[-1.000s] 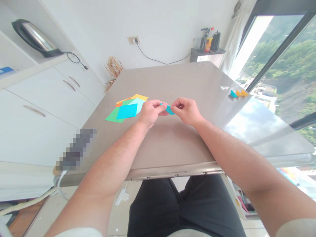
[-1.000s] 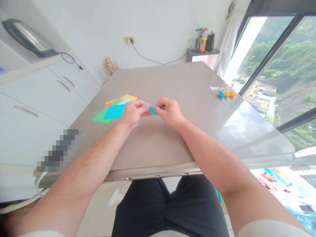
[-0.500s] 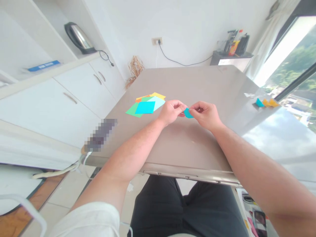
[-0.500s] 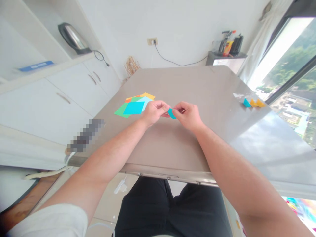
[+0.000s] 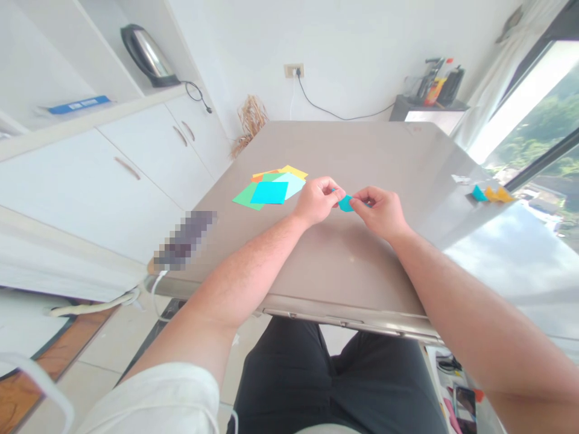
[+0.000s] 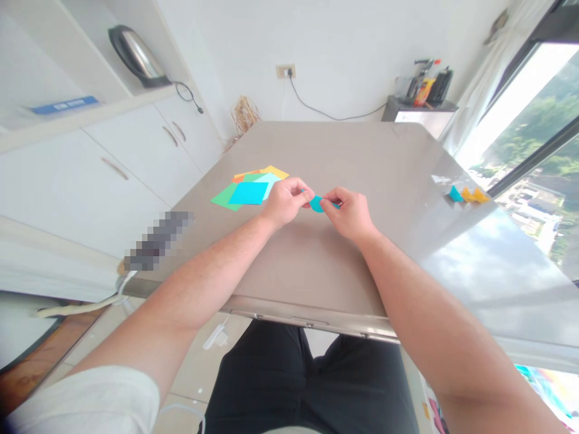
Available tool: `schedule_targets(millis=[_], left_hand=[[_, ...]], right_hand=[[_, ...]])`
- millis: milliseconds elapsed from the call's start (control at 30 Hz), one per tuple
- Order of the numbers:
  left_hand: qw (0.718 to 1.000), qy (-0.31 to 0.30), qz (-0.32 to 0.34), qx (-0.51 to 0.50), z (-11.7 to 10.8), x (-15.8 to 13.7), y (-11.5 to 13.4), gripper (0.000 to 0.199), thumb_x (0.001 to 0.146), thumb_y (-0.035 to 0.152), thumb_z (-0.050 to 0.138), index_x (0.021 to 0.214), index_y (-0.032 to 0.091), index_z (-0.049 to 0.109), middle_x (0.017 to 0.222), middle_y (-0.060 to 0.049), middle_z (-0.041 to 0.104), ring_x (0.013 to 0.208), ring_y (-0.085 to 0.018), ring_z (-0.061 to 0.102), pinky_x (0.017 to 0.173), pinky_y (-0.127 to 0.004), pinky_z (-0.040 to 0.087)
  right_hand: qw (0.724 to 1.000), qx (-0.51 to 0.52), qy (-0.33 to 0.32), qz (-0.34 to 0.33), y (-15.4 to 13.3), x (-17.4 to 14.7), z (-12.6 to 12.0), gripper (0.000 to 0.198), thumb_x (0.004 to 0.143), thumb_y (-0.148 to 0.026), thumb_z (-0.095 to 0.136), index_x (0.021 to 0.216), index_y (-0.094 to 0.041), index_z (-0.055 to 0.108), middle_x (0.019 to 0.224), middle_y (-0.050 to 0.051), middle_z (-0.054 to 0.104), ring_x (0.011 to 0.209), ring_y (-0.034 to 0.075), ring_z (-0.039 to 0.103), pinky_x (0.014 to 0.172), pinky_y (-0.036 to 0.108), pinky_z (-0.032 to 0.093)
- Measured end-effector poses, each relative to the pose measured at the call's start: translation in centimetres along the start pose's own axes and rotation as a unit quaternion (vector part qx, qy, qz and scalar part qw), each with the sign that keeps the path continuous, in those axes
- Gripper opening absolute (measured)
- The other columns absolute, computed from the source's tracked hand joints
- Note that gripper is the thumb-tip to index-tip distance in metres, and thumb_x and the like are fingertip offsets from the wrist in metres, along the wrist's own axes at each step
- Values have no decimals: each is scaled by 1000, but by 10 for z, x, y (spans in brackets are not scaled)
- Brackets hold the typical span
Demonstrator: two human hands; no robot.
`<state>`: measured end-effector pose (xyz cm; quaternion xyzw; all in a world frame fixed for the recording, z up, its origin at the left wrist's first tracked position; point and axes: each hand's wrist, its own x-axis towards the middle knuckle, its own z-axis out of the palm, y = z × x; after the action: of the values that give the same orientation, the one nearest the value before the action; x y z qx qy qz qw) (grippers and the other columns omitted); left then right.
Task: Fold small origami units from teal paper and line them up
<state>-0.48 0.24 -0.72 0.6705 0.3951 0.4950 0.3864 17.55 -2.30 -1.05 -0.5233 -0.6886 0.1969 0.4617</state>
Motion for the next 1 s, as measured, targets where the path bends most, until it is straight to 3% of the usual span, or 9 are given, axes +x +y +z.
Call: schedule_targets(millis=[100,267,867,1000], left_hand=[[1000,-4,-5,-15,-2,1,0,16,81,30,70,75,17,62,68,-1,67,64,-14,65,64,-28,53],[996,-47,13,72,-2,-3,8,15,77,32,74,78,17,70,76,-2,73,71,-15,67,68,-28,52],[992,32,-28,120,-13,2,10,22,74,40,74,77,18,74,65,-2,72,64,-18,68,60,-27,50],[992,40,-45,107,-15,2,10,23,73,40,76,79,19,75,64,-2,72,64,-19,70,60,-28,53]], right_hand=[[1000,-2,8,2,1,0,0,16,77,-34,67,73,-18,71,69,2,70,62,14,56,63,30,42],[1000,16,-9,-2,-1,-1,-1,18,77,-34,68,70,-18,71,68,2,70,63,14,57,61,29,42],[997,38,-22,68,-2,6,-8,27,74,-44,75,66,-20,67,60,-1,63,57,13,50,56,27,39],[995,54,-35,73,1,6,-10,17,79,-36,67,72,-21,71,66,0,70,59,14,54,58,27,42]])
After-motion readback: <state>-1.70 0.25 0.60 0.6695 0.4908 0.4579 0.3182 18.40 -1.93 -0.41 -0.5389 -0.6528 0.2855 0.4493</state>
